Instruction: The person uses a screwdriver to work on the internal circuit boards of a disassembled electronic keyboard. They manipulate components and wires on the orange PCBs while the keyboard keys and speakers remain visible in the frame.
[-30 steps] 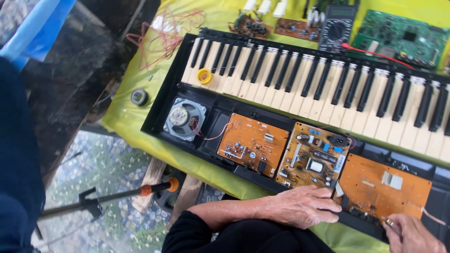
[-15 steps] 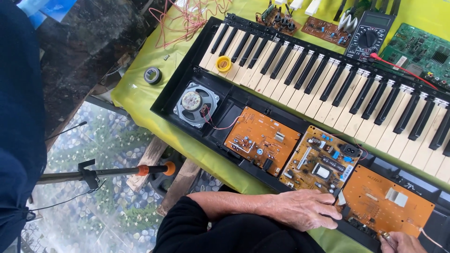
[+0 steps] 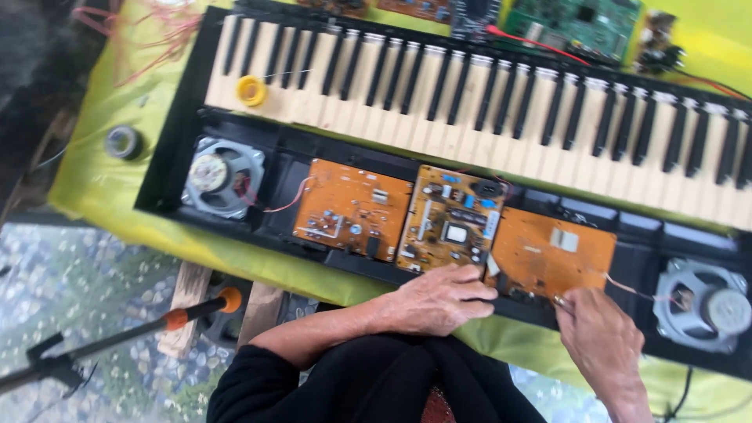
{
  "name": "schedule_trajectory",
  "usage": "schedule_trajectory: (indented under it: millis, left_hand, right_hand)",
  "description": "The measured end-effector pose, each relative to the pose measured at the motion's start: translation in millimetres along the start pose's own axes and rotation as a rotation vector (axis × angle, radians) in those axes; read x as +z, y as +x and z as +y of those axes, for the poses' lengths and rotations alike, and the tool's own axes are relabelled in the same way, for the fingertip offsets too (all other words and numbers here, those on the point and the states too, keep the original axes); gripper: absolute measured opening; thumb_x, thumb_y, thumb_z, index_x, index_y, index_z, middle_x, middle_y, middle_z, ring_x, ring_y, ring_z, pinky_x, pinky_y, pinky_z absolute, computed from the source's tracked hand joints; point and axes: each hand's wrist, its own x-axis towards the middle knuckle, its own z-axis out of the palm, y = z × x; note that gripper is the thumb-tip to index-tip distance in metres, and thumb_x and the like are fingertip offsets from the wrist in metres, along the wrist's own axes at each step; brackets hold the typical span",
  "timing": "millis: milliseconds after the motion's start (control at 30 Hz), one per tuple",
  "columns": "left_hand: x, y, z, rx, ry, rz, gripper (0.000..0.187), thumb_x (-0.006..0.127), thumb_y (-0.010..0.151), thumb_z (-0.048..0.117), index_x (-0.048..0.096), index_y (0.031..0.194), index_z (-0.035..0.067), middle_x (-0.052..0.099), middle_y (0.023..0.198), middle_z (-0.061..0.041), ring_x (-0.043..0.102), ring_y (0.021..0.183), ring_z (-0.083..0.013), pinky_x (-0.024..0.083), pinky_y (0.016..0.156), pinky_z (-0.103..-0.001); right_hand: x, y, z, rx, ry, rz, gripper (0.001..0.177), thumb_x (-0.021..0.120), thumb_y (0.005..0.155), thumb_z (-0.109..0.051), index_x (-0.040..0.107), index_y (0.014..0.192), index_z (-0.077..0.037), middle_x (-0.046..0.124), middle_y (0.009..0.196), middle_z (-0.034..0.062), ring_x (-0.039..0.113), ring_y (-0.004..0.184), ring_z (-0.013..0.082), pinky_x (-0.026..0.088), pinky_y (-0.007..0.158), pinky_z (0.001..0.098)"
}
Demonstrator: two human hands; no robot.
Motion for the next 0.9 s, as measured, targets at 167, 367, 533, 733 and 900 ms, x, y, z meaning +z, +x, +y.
schedule_trajectory:
  millis: [167, 367, 533, 733, 900]
  left_hand:
    - [4, 1, -2, -0.01, -0.044, -0.011, 0.013, 0.057, 0.103, -0.001, 0.069, 0.106, -0.003, 0.063, 0.121, -0.016, 0.049, 0.101, -0.0308, 0.051, 0.076, -0.044]
    - [23, 3, -3, -0.051, -0.046, 0.04, 0.024, 0.048, 0.1, 0.011, 0.07, 0.107, 0.013, 0.066, 0.113, -0.007, 0.054, 0.089, -0.0275, 0.05, 0.067, -0.037]
    - [23, 5, -7, -0.076, -0.025, 0.014, 0.028, 0.053, 0.095, 0.008, 0.074, 0.112, 0.015, 0.069, 0.114, -0.006, 0.058, 0.087, -0.0267, 0.05, 0.065, -0.036]
    - [22, 6, -6, -0.099, -0.043, 0.012, 0.026, 0.057, 0.092, 0.003, 0.075, 0.109, 0.012, 0.069, 0.111, -0.008, 0.06, 0.086, -0.0273, 0.053, 0.064, -0.036]
    - [19, 9, -3, -0.113, -0.031, -0.001, 0.025, 0.058, 0.092, 0.004, 0.075, 0.109, 0.013, 0.07, 0.112, -0.007, 0.061, 0.087, -0.0267, 0.054, 0.067, -0.036]
  right_hand:
    - [-2, 5, -3, -0.022, 0.004, 0.008, 0.021, 0.064, 0.097, -0.04, 0.059, 0.084, -0.025, 0.065, 0.088, -0.0081, 0.07, 0.088, 0.0176, 0.055, 0.065, 0.0404]
    - [24, 5, 5, -0.109, -0.029, 0.355, 0.015, 0.07, 0.081, -0.036, 0.059, 0.079, -0.026, 0.051, 0.07, -0.0041, 0.067, 0.071, 0.0213, 0.059, 0.056, 0.0408]
    - [21, 9, -2, -0.069, -0.091, 0.317, 0.017, 0.066, 0.08, -0.036, 0.055, 0.072, -0.025, 0.051, 0.066, -0.0047, 0.066, 0.063, 0.02, 0.056, 0.053, 0.0365]
    - [-13, 9, 9, -0.053, 0.317, 0.088, 0.014, 0.073, 0.084, -0.029, 0.067, 0.083, -0.017, 0.065, 0.074, 0.0055, 0.073, 0.077, 0.0346, 0.061, 0.066, 0.0501]
    - [-27, 6, 22, -0.1, 0.446, 0.126, 0.011, 0.074, 0.087, -0.026, 0.068, 0.088, -0.017, 0.064, 0.075, 0.0064, 0.072, 0.076, 0.0349, 0.059, 0.068, 0.0478]
